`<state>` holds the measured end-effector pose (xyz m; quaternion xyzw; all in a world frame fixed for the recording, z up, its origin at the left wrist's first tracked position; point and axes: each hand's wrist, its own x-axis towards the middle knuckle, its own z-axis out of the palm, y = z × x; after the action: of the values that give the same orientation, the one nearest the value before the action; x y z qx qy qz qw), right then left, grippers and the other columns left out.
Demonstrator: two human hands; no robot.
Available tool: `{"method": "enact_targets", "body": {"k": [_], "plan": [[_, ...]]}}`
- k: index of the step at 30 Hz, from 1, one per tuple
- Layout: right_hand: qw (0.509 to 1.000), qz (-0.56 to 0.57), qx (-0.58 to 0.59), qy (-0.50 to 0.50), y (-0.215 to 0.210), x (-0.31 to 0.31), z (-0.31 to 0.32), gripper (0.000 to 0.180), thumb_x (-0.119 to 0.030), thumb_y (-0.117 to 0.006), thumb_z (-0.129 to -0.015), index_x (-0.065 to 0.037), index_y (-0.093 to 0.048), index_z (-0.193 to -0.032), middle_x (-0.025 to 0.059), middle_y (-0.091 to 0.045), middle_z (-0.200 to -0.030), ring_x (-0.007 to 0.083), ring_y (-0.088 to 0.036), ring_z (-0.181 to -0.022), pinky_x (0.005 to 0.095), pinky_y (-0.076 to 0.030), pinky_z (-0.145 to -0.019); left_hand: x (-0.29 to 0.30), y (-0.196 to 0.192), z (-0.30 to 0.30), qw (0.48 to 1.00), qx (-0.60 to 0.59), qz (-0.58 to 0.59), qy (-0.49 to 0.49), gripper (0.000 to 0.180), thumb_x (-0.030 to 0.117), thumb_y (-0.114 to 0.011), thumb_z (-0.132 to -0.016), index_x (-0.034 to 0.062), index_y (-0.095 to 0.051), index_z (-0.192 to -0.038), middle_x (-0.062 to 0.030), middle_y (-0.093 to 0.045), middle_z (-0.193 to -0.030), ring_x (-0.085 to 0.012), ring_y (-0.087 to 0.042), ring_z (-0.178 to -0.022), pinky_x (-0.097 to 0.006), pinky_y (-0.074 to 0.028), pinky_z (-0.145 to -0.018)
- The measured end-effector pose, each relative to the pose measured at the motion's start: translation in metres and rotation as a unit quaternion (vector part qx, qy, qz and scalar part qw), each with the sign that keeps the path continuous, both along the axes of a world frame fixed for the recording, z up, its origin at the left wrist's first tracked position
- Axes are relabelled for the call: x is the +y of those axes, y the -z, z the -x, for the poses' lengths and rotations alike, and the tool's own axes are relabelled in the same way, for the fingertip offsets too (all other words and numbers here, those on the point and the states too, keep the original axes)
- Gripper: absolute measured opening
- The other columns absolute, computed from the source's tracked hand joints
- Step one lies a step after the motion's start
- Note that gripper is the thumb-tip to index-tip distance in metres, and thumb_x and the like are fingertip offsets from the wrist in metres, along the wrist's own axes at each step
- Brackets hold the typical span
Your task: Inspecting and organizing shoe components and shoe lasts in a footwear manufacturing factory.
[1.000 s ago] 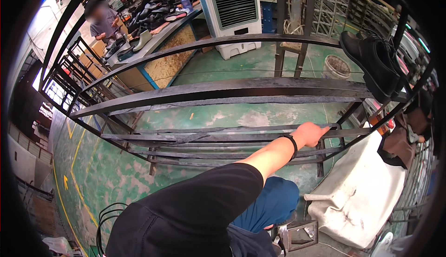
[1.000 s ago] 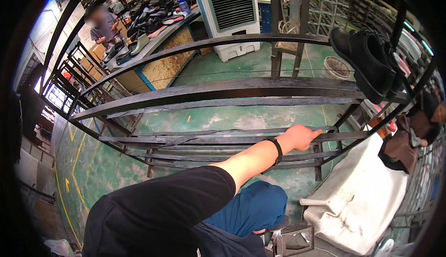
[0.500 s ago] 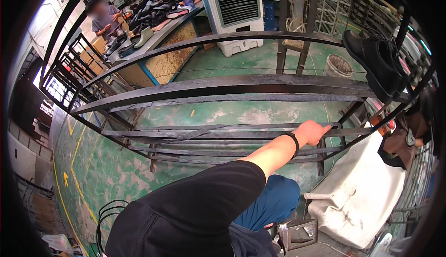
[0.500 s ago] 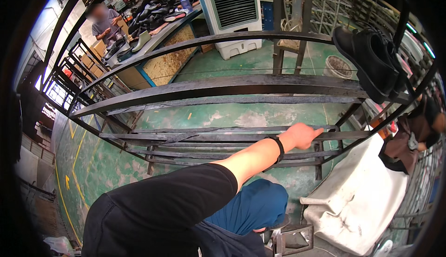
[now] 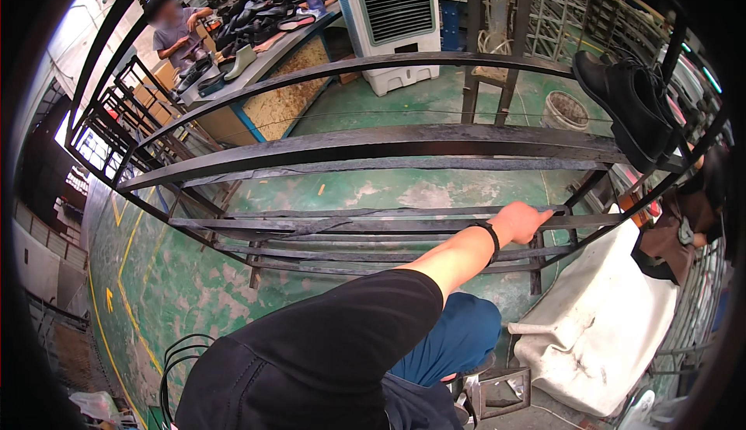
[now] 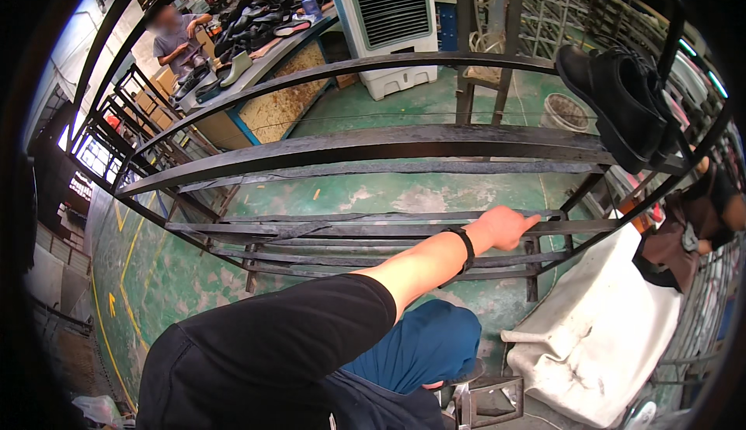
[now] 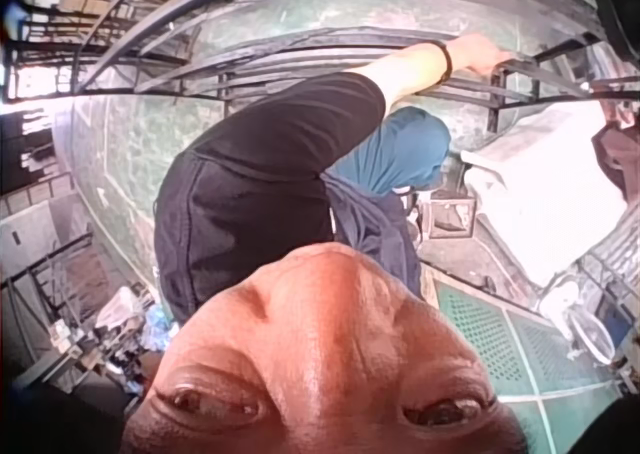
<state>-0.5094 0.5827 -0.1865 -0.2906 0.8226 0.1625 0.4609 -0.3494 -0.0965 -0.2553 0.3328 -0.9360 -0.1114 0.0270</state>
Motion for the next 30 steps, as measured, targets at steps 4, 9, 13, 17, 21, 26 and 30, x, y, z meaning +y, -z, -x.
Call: {"method": "enact_targets", "body": {"k": [4,9,13,17,21,26,30], "plan": [[0.999,-0.029,0.041,-0.01,-0.005,-0.001,-0.001,0.047,-0.044,-0.064,-0.09,-0.001,-0.07,-0.109,0.0264,-0.069,-0.106,0.0407,-0.066,-0.106,0.0467,-0.05,-0.091,-0.006,-0.001,-0.011,1.0,0.01,-0.016,-0.008,0.068,0.013,-0.054,-0.082,0.009,-0.038,-0.148,-0.0145,-0.07,-0.098,-0.0335,-0.068,-0.088,-0.044,-0.054,-0.074],[1.0,0.011,0.016,-0.002,-0.01,-0.012,-0.005,0.053,-0.047,-0.063,-0.09,0.002,-0.07,-0.109,0.0278,-0.068,-0.105,0.0408,-0.066,-0.106,0.0467,-0.05,-0.091,-0.008,0.0,-0.021,1.0,0.006,-0.023,-0.016,0.068,0.014,-0.054,-0.082,0.0102,-0.038,-0.149,-0.0145,-0.07,-0.099,-0.0336,-0.068,-0.089,-0.044,-0.054,-0.075],[0.999,-0.034,0.029,-0.024,-0.006,0.004,-0.001,0.053,-0.048,-0.062,-0.091,0.002,-0.071,-0.107,0.028,-0.068,-0.104,0.0416,-0.066,-0.104,0.0472,-0.05,-0.091,-0.006,0.005,-0.003,0.999,0.018,-0.029,-0.019,0.066,0.014,-0.054,-0.08,0.0152,-0.041,-0.145,-0.0171,-0.071,-0.095,-0.0372,-0.068,-0.083,-0.048,-0.054,-0.072],[1.0,-0.016,0.011,-0.024,-0.021,-0.023,-0.01,0.051,-0.035,-0.064,-0.092,-0.006,-0.057,-0.132,0.0264,-0.064,-0.121,0.0362,-0.063,-0.112,0.0428,-0.048,-0.097,-0.01,0.024,-0.004,0.996,0.085,-0.01,-0.039,0.063,0.017,-0.055,-0.079,0.0231,-0.047,-0.141,-0.0184,-0.07,-0.091,-0.039,-0.068,-0.08,-0.051,-0.053,-0.068],[0.997,0.007,0.077,-0.015,-0.01,-0.025,-0.009,0.053,-0.055,-0.069,-0.079,-0.003,-0.072,-0.093,0.0238,-0.07,-0.09,0.0404,-0.068,-0.089,0.0477,-0.054,-0.077,-0.027,0.022,-0.015,0.999,-0.005,-0.011,-0.037,0.069,0.016,-0.055,-0.078,0.0195,-0.039,-0.145,-0.0223,-0.068,-0.096,-0.0408,-0.066,-0.087,-0.054,-0.052,-0.072],[0.997,-0.024,0.063,0.034,-0.057,-0.056,-0.031,0.051,-0.053,-0.065,-0.084,-0.003,-0.074,-0.089,0.023,-0.07,-0.087,0.0399,-0.068,-0.088,0.048,-0.054,-0.079,-0.023,0.02,-0.009,1.0,0.022,0.002,0.015,0.074,0.017,-0.057,-0.079,0.0165,-0.033,-0.149,-0.0238,-0.067,-0.096,-0.0435,-0.064,-0.087,-0.055,-0.051,-0.074],[0.996,0.062,0.03,0.051,-0.062,-0.058,-0.04,0.045,-0.05,-0.063,-0.088,-0.006,-0.074,-0.095,0.0194,-0.071,-0.092,0.0375,-0.068,-0.093,0.0457,-0.053,-0.081,-0.015,0.017,-0.001,1.0,-0.025,-0.011,0.0,0.073,0.017,-0.058,-0.081,0.0149,-0.032,-0.149,-0.0217,-0.068,-0.103,-0.041,-0.065,-0.092,-0.052,-0.053,-0.078]]}}
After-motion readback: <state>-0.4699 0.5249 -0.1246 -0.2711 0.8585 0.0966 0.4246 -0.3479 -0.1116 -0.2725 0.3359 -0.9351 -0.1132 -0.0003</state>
